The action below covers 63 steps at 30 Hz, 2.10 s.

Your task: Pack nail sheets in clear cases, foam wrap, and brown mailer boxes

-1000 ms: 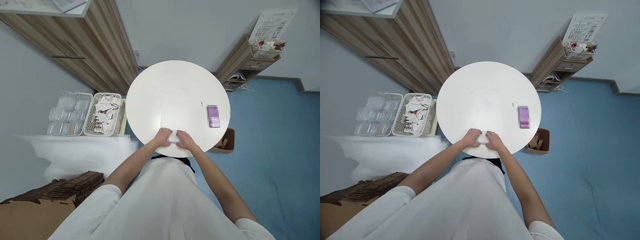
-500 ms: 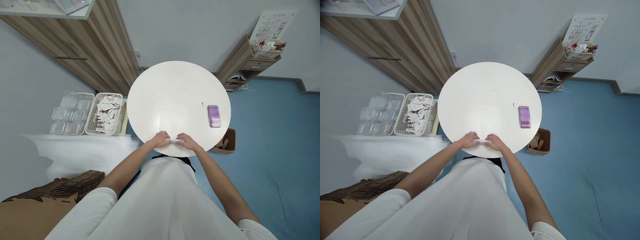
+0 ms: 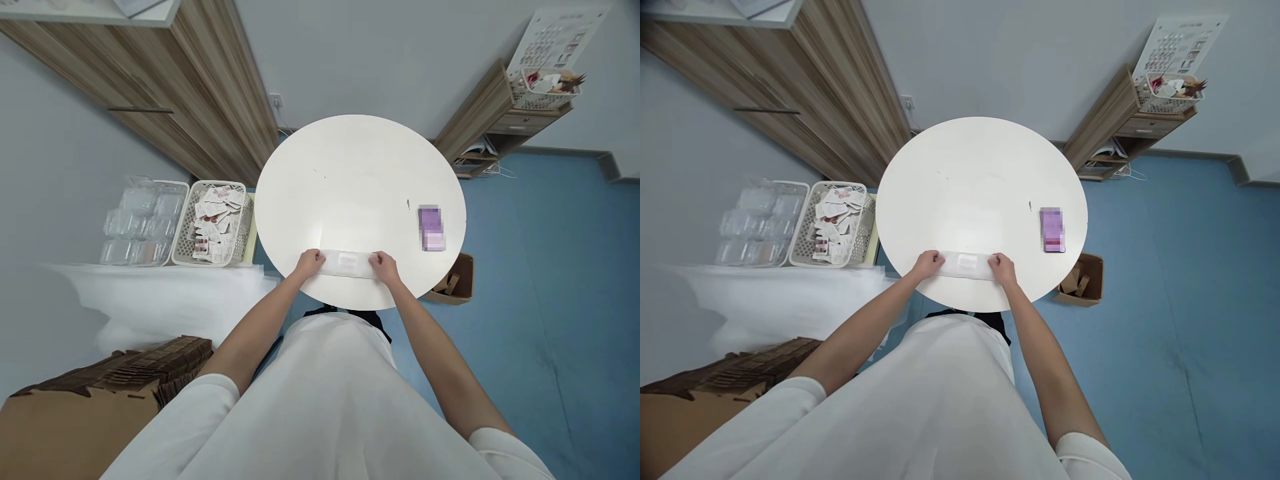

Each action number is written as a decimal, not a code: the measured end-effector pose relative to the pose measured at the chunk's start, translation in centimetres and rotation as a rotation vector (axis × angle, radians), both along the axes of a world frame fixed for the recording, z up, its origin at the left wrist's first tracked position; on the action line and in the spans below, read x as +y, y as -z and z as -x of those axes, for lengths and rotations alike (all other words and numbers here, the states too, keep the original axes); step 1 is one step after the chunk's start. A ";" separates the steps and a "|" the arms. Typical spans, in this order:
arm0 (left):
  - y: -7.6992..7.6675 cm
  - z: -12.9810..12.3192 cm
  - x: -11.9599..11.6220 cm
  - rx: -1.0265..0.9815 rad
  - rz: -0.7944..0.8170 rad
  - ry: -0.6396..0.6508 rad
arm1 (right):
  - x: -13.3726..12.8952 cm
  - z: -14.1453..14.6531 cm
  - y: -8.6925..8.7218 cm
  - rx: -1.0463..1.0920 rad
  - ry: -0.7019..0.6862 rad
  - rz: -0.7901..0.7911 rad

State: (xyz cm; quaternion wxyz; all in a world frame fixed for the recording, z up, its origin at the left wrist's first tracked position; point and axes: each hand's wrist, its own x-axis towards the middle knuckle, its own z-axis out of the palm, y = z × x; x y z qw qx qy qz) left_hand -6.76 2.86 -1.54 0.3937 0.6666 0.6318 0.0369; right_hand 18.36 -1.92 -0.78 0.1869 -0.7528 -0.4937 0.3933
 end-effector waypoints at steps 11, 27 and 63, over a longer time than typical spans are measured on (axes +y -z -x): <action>-0.4 -0.1 -0.8 0.039 -0.061 -0.122 | -2.1 0.2 0.2 -0.210 0.072 -0.062; -2.0 -2.5 -1.8 -0.026 -0.260 0.603 | -2.7 3.7 0.1 -0.278 -0.630 -0.233; -0.7 -2.2 -1.7 -0.018 -0.473 -0.076 | -2.6 -0.1 1.8 -0.085 0.338 -0.133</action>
